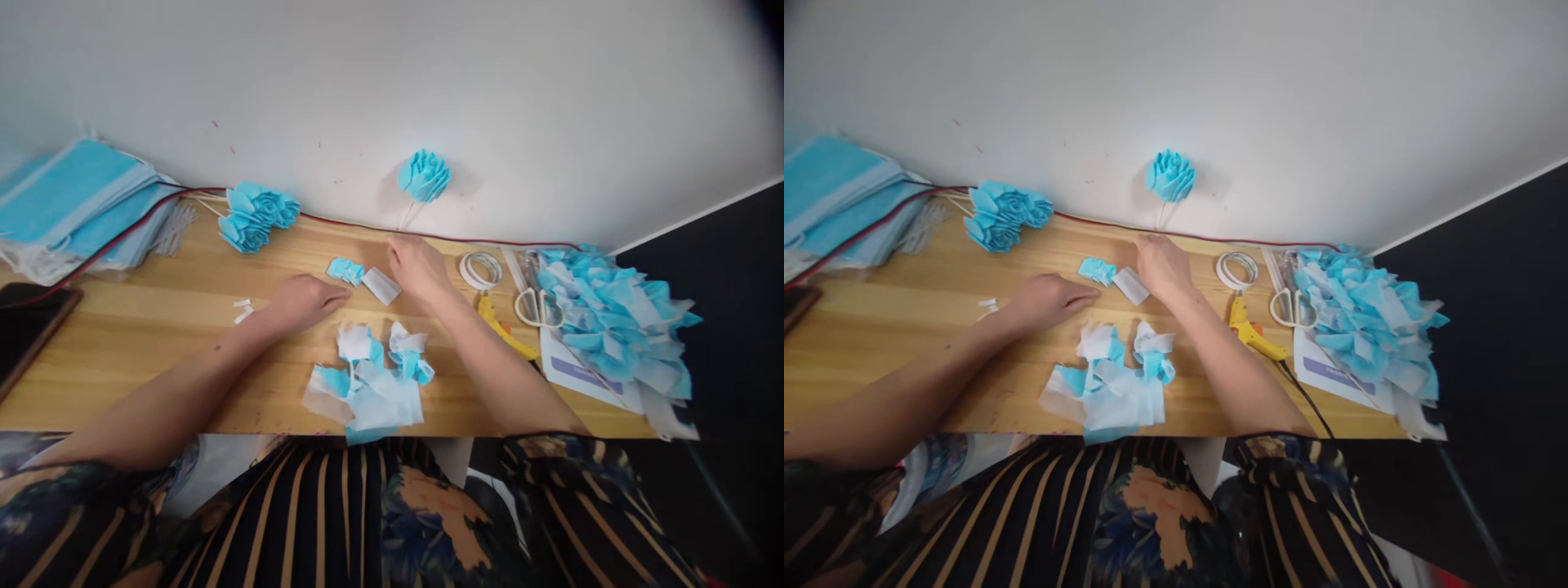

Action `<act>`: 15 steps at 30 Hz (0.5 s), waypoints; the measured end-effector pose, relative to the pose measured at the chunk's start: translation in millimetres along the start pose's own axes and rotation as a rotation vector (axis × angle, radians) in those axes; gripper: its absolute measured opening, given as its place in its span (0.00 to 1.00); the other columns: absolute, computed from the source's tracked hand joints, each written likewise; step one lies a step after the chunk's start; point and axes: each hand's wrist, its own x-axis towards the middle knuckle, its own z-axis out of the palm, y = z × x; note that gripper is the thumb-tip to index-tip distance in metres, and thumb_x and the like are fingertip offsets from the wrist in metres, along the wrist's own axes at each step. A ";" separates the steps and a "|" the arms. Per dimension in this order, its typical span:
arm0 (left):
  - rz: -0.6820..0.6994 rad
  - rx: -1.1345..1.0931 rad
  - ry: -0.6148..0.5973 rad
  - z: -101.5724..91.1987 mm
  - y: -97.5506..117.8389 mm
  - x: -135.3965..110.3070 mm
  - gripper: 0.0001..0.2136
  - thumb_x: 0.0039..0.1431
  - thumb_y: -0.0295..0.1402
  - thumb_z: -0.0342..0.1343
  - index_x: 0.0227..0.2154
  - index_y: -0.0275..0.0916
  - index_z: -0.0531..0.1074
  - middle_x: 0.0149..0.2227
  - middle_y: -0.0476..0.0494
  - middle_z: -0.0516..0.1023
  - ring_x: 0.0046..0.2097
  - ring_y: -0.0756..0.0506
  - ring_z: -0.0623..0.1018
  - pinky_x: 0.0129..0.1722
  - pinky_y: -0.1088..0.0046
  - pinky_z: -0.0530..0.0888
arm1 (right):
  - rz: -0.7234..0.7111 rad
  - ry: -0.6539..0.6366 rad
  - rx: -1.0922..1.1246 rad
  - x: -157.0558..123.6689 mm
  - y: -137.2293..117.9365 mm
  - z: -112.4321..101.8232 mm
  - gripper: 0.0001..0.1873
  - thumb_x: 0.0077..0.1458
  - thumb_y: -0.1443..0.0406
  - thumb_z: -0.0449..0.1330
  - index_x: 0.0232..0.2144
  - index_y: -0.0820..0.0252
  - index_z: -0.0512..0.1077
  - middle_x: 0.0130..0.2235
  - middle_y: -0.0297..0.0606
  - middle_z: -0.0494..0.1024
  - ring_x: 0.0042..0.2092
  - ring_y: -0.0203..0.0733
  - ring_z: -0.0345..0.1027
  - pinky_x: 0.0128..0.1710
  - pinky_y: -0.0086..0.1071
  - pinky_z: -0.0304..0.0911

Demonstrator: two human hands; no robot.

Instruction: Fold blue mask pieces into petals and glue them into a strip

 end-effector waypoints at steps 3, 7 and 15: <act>0.017 0.016 0.017 -1.0 1.2 -0.3 0.17 0.70 0.39 0.47 0.50 0.47 0.81 0.42 0.43 0.86 0.37 0.44 0.82 0.36 0.71 0.70 | 0.067 0.017 0.034 10.6 3.3 3.7 0.20 0.64 0.71 0.48 0.52 0.58 0.73 0.49 0.45 0.82 0.49 0.51 0.74 0.44 0.38 0.65; -0.011 -0.006 -0.013 -3.9 4.0 0.4 0.17 0.70 0.38 0.48 0.50 0.47 0.81 0.42 0.42 0.86 0.38 0.42 0.82 0.37 0.68 0.71 | -0.048 -0.106 0.102 2.4 14.9 9.9 0.16 0.61 0.70 0.51 0.45 0.57 0.76 0.47 0.41 0.83 0.48 0.49 0.74 0.44 0.36 0.64; -0.024 -0.046 -0.050 -3.8 4.0 1.1 0.17 0.70 0.38 0.48 0.51 0.46 0.80 0.46 0.41 0.85 0.41 0.40 0.83 0.40 0.66 0.71 | -0.204 -0.187 -0.116 -18.0 57.9 3.6 0.19 0.55 0.74 0.54 0.47 0.64 0.77 0.50 0.51 0.80 0.54 0.56 0.72 0.55 0.44 0.63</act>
